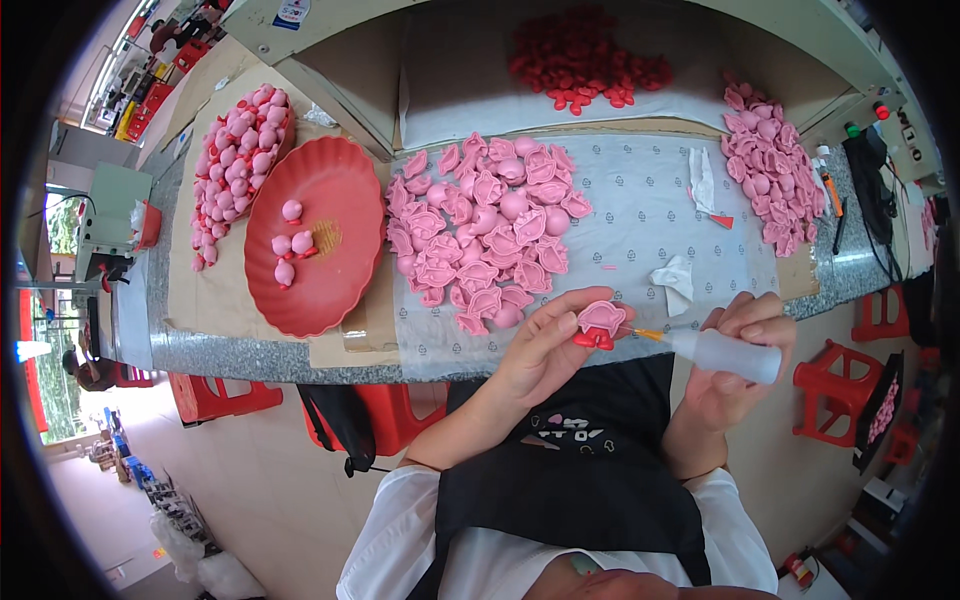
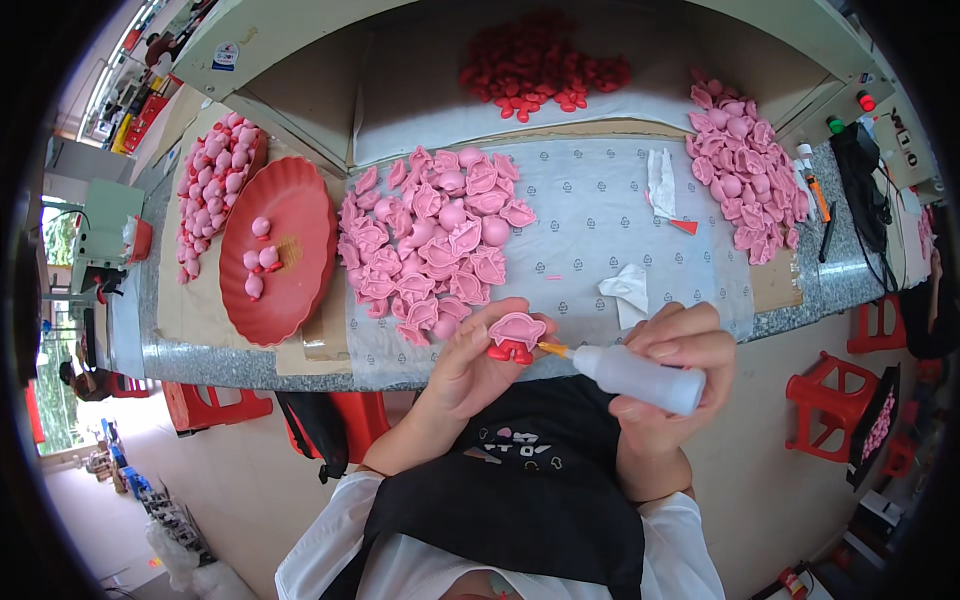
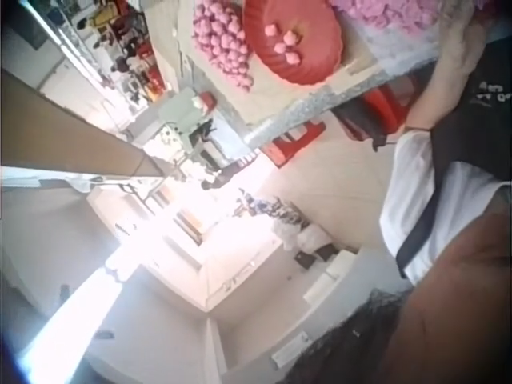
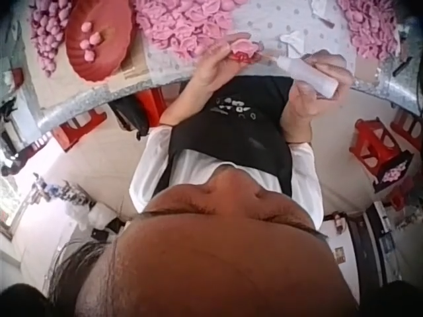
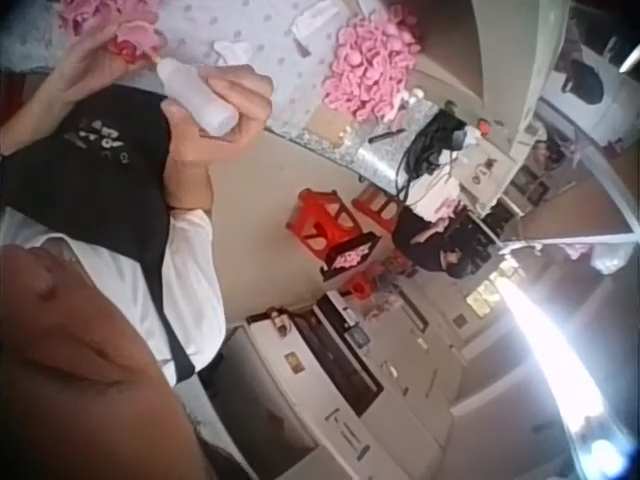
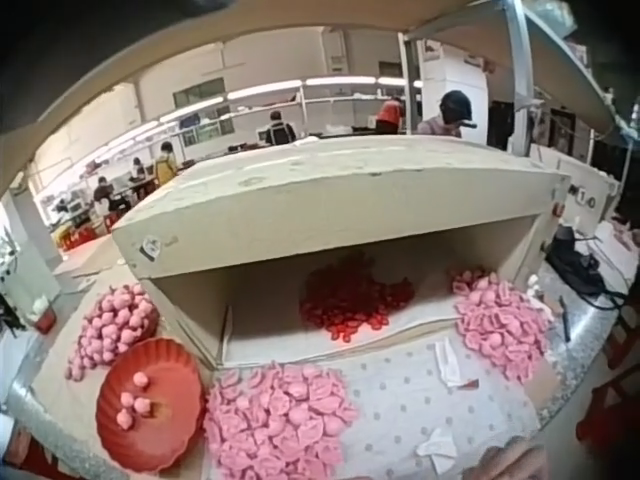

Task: Assembling small pink plastic toy parts by applying glue and attaching components together.

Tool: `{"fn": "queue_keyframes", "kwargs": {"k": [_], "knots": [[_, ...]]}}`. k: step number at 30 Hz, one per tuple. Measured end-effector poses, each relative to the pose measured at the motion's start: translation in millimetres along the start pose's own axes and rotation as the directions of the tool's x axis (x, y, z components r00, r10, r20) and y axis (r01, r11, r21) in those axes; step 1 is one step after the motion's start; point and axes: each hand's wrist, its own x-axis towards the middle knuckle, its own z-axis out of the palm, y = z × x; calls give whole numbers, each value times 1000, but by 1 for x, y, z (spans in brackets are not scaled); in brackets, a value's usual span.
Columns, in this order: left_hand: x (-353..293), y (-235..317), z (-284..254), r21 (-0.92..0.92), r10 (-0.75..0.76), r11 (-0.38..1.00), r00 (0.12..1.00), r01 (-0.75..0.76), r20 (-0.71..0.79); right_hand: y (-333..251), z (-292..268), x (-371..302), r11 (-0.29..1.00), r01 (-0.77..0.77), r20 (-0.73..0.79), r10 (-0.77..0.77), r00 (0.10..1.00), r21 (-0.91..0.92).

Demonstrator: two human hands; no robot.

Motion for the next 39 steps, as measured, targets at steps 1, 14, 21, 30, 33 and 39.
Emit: {"fn": "queue_keyframes", "kwargs": {"k": [1, 14, 21, 30, 33, 39], "knots": [[0, 0, 0, -1, -4, 1000, 1000, 4, -2, -1, 1, -1, 992, 99, 53, -95, 994, -79], [-1, 0, 0, 45, -22, 999, 999, 21, 27, -3, -2, -13, 989, 103, 279, -71, 958, -104], [-1, 0, 0, 31, -18, 999, 999, 16, 43, -1, 5, -14, 960, 184, 259, -127, 957, -210], [-2, 0, 1, 36, -24, 999, 999, 23, 38, -3, 1, -14, 987, 139, 280, -112, 953, -79], [-2, -1, 0, 36, -28, 999, 998, 27, 51, -3, 1, -14, 986, 140, 307, -105, 946, -92], [-1, -1, 0, 17, -36, 999, 998, 36, 46, -2, 1, -15, 980, 155, 346, -102, 933, -128]]}}
